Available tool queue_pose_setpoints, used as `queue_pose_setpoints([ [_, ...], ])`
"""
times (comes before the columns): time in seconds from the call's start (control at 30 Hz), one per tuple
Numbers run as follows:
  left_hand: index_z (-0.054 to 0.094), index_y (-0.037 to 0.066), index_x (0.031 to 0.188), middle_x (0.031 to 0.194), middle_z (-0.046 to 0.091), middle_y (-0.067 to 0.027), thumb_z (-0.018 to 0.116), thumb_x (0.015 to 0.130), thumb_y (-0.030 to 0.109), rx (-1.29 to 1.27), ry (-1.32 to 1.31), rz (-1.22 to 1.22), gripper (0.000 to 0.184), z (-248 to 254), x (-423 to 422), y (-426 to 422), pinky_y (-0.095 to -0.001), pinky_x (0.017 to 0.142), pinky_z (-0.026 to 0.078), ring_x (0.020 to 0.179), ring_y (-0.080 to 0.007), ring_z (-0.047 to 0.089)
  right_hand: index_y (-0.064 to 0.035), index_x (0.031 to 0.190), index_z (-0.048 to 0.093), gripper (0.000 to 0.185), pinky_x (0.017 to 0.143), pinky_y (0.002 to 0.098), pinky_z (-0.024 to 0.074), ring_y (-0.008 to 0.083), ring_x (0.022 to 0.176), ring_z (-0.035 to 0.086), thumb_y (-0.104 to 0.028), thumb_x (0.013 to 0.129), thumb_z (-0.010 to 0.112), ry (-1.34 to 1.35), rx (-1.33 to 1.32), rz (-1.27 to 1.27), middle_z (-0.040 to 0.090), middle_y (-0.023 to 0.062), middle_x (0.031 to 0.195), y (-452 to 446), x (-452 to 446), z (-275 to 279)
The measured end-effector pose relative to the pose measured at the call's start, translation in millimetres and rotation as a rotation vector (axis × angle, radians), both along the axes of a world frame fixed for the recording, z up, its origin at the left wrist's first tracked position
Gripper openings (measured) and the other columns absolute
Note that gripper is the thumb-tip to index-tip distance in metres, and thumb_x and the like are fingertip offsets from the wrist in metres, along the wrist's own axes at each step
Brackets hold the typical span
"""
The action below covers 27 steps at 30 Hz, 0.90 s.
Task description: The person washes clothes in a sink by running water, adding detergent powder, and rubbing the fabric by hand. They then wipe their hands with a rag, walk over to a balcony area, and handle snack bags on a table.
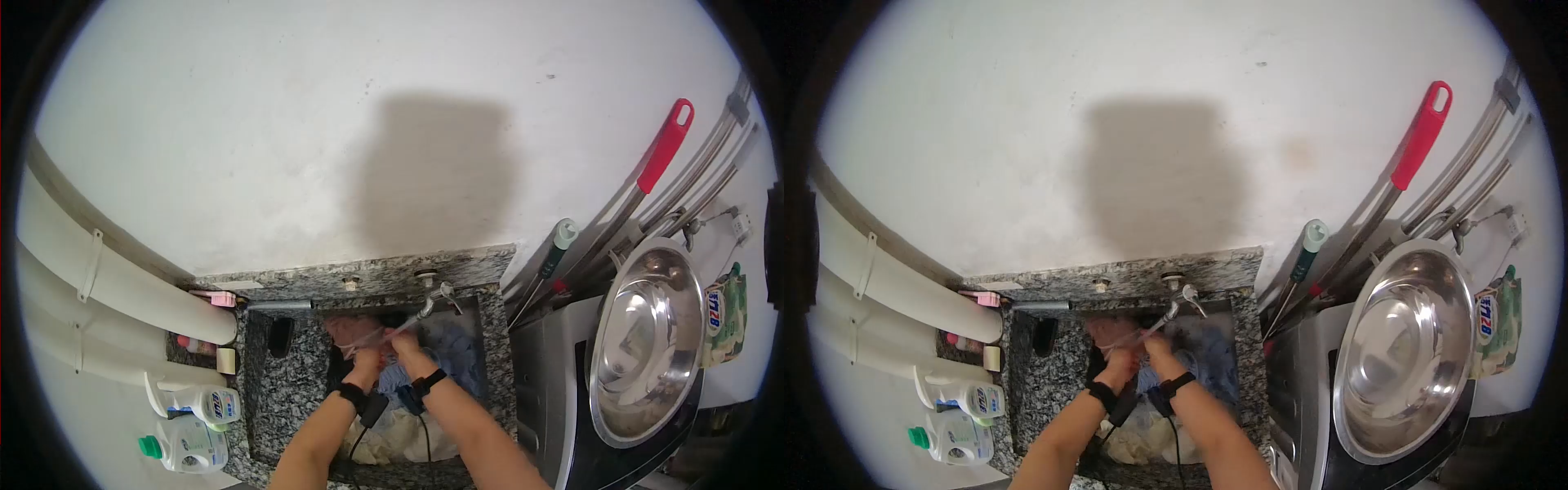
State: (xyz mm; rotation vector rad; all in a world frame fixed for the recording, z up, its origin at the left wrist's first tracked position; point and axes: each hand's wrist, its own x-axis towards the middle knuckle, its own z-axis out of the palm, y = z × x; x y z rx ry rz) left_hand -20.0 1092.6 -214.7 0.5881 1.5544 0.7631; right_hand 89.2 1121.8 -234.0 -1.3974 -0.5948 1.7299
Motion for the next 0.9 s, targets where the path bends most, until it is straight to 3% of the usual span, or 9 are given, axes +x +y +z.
queue_pose_setpoints([
  [0.07, 0.059, 0.004, 0.094, 0.081, 0.062, -0.0120, 0.048, 0.091, 0.024, -0.111, -0.070, 0.027, 0.023, -22, -24, -4, -0.0292, 0.062, 0.046, 0.074, -0.0186, 0.059, -0.0037, 0.087, 0.058, 0.009, 0.050, 0.0341, 0.0484, 0.0226, 0.065, 0.060, -0.011, 0.082, 0.057, 0.463, -0.245, -0.258, 0.061, 0.0080, 0.078, 3, -17, 4],
  [0.17, 0.055, 0.002, 0.104, 0.095, 0.060, -0.0118, 0.042, 0.093, 0.017, 0.358, -0.041, -0.181, 0.022, -49, -48, -26, -0.0302, 0.075, 0.046, 0.087, -0.0200, 0.057, -0.0037, 0.085, 0.057, 0.008, 0.049, 0.0342, 0.0471, 0.0224, 0.063, 0.059, -0.011, 0.082, 0.057, 0.543, -0.220, -0.262, 0.060, 0.0079, 0.076, -2, -35, 7],
  [0.2, 0.052, 0.001, 0.109, 0.102, 0.057, -0.0138, 0.039, 0.093, 0.013, 0.146, -0.548, 0.173, 0.023, -35, -48, -31, -0.0312, 0.081, 0.045, 0.093, -0.0221, 0.055, -0.0037, 0.084, 0.057, 0.008, 0.049, 0.0342, 0.0466, 0.0223, 0.063, 0.058, -0.011, 0.081, 0.057, 0.537, -0.193, -0.258, 0.059, 0.0078, 0.076, -6, -38, 6],
  [0.27, 0.047, -0.004, 0.116, 0.114, 0.050, -0.0179, 0.035, 0.093, 0.006, -0.037, -0.911, 0.441, 0.028, -4, -40, -42, -0.0337, 0.095, 0.040, 0.106, -0.0272, 0.050, -0.0037, 0.083, 0.056, 0.007, 0.048, 0.0342, 0.0457, 0.0221, 0.062, 0.057, -0.010, 0.081, 0.056, 0.510, -0.148, -0.258, 0.058, 0.0077, 0.074, -12, -42, 2],
  [0.37, 0.043, -0.004, 0.121, 0.114, 0.051, -0.0189, 0.035, 0.093, 0.007, -0.188, -0.522, 0.466, 0.031, 27, -33, -54, -0.0344, 0.095, 0.040, 0.106, -0.0279, 0.050, -0.0038, 0.081, 0.056, 0.006, 0.047, 0.0343, 0.0444, 0.0218, 0.060, 0.056, -0.010, 0.081, 0.056, 0.430, -0.077, -0.246, 0.056, 0.0075, 0.072, -20, -38, -5],
  [0.5, 0.048, -0.003, 0.108, 0.106, 0.053, -0.0170, 0.037, 0.093, 0.008, -0.139, -0.449, 0.472, 0.022, 12, -39, -70, -0.0374, 0.088, 0.043, 0.098, -0.0283, 0.051, -0.0038, 0.078, 0.055, 0.006, 0.046, 0.0344, 0.0426, 0.0215, 0.058, 0.054, -0.009, 0.080, 0.056, 0.252, 0.052, -0.208, 0.054, 0.0073, 0.069, -14, -31, -14],
  [0.6, 0.048, -0.002, 0.107, 0.108, 0.050, -0.0175, 0.038, 0.093, 0.010, 0.196, 0.132, -0.231, 0.022, -6, -53, -80, -0.0378, 0.088, 0.042, 0.097, -0.0287, 0.050, -0.0038, 0.076, 0.054, 0.007, 0.045, 0.0345, 0.0412, 0.0212, 0.057, 0.053, -0.009, 0.080, 0.056, 0.092, 0.183, -0.173, 0.052, 0.0071, 0.067, -1, -31, -20],
  [0.67, 0.048, -0.002, 0.108, 0.110, 0.049, -0.0186, 0.041, 0.092, 0.011, -0.118, -0.575, 0.415, 0.022, -1, -55, -81, -0.0382, 0.089, 0.041, 0.098, -0.0303, 0.050, -0.0039, 0.075, 0.054, 0.007, 0.044, 0.0345, 0.0403, 0.0211, 0.055, 0.052, -0.009, 0.080, 0.056, -0.013, 0.274, -0.148, 0.051, 0.0070, 0.066, 8, -35, -26],
  [0.9, 0.047, -0.002, 0.109, 0.113, 0.048, -0.0210, 0.043, 0.092, 0.010, -0.181, -0.509, 0.627, 0.022, 32, -53, -104, -0.0401, 0.093, 0.040, 0.105, -0.0330, 0.047, -0.0039, 0.070, 0.052, 0.010, 0.042, 0.0347, 0.0372, 0.0205, 0.052, 0.049, -0.008, 0.079, 0.055, -0.260, 0.509, -0.115, 0.048, 0.0065, 0.061, 14, -45, -48],
])
